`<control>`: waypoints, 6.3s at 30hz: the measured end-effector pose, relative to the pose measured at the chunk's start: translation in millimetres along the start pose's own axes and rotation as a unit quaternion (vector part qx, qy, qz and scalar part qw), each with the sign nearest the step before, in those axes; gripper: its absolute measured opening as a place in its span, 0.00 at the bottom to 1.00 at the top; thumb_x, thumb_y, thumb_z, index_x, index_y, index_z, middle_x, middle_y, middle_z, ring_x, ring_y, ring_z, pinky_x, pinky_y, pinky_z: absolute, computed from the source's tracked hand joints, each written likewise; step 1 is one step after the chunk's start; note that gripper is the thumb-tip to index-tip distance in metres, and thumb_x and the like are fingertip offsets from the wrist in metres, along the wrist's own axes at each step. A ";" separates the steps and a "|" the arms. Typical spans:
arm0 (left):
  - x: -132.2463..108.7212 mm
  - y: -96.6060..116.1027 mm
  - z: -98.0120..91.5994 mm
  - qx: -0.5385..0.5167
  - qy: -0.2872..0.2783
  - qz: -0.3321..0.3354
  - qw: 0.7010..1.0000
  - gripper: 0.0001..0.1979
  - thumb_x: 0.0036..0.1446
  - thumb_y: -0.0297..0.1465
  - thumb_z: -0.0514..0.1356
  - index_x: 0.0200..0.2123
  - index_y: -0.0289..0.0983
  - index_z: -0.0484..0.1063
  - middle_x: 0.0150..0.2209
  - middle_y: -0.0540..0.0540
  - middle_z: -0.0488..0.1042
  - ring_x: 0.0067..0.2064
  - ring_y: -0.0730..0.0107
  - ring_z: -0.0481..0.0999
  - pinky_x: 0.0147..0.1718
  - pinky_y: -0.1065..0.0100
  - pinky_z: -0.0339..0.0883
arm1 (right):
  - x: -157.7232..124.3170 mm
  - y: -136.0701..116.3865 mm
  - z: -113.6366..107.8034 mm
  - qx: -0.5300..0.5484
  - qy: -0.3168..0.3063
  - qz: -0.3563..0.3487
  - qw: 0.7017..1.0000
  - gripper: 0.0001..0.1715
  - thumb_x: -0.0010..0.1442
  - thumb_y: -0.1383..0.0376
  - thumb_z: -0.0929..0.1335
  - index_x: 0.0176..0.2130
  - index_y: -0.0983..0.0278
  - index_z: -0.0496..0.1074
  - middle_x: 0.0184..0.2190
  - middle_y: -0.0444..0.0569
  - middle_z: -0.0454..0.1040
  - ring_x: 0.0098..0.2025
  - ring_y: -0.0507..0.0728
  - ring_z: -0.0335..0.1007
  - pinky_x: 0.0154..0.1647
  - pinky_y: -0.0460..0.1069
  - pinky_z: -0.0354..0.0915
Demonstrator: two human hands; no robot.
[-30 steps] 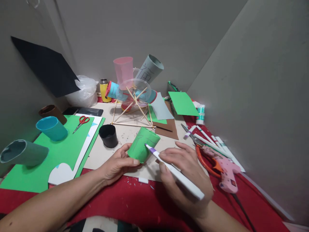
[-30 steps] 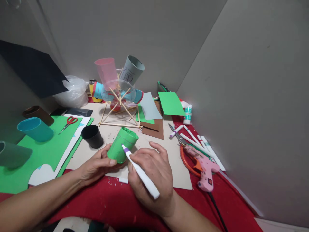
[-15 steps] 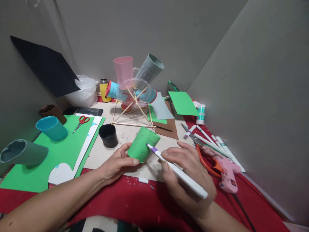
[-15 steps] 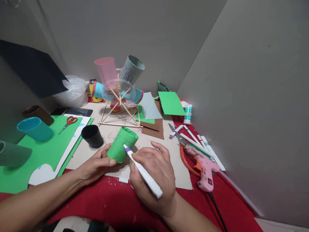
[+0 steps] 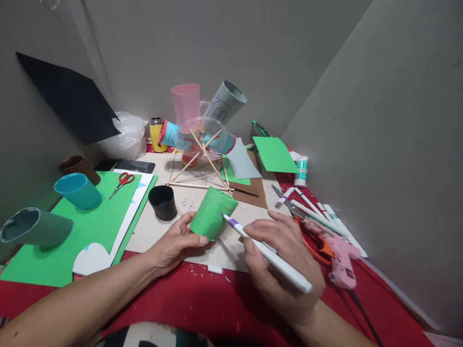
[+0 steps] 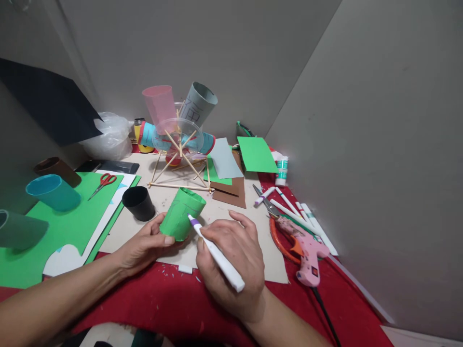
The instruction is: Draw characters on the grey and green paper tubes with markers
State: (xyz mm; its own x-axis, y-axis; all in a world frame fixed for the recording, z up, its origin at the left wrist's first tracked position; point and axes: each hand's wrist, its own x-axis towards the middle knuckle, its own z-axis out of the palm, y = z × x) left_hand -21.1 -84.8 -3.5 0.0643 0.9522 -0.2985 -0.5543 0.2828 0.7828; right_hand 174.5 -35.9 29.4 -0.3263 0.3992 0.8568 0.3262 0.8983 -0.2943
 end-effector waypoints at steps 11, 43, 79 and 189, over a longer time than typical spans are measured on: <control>0.7 0.5 0.3 0.000 0.005 -0.001 1.000 0.31 0.39 0.30 0.76 0.47 0.37 0.69 0.42 0.44 0.76 0.42 0.63 0.76 0.48 0.61 0.63 | -0.1 0.6 0.7 0.006 0.000 -0.003 1.000 0.13 0.57 0.77 0.69 0.41 0.63 0.71 0.30 0.45 0.78 0.33 0.56 0.76 0.53 0.61 0.67; -0.8 1.0 2.1 0.024 0.010 0.015 1.000 0.32 0.40 0.31 0.76 0.49 0.37 0.68 0.41 0.45 0.76 0.41 0.66 0.75 0.43 0.65 0.62 | 0.5 0.5 0.0 0.002 -0.001 0.006 1.000 0.13 0.57 0.76 0.69 0.40 0.61 0.71 0.29 0.43 0.78 0.32 0.57 0.77 0.51 0.61 0.67; 0.3 -0.5 2.1 0.032 0.011 0.014 0.999 0.33 0.41 0.31 0.76 0.49 0.37 0.65 0.41 0.46 0.76 0.40 0.70 0.74 0.43 0.67 0.64 | 2.2 -0.7 0.8 0.009 -0.064 -0.029 0.997 0.11 0.60 0.75 0.67 0.43 0.64 0.71 0.31 0.46 0.79 0.36 0.56 0.77 0.54 0.61 0.65; 2.3 1.5 -3.3 -0.074 -0.017 -0.023 0.997 0.30 0.42 0.26 0.74 0.51 0.35 0.72 0.50 0.41 0.76 0.48 0.58 0.78 0.57 0.51 0.67 | -1.8 3.2 1.7 -0.009 -0.005 0.036 0.999 0.10 0.58 0.74 0.69 0.40 0.62 0.71 0.30 0.44 0.77 0.33 0.56 0.75 0.52 0.60 0.67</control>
State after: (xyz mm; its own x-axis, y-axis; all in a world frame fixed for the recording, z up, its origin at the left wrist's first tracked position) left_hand -24.5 -82.6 -4.9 0.1189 0.9426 -0.3121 -0.6660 0.3088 0.6790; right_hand 174.6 -33.4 26.2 -0.3112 0.4641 0.8293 0.3646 0.8642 -0.3468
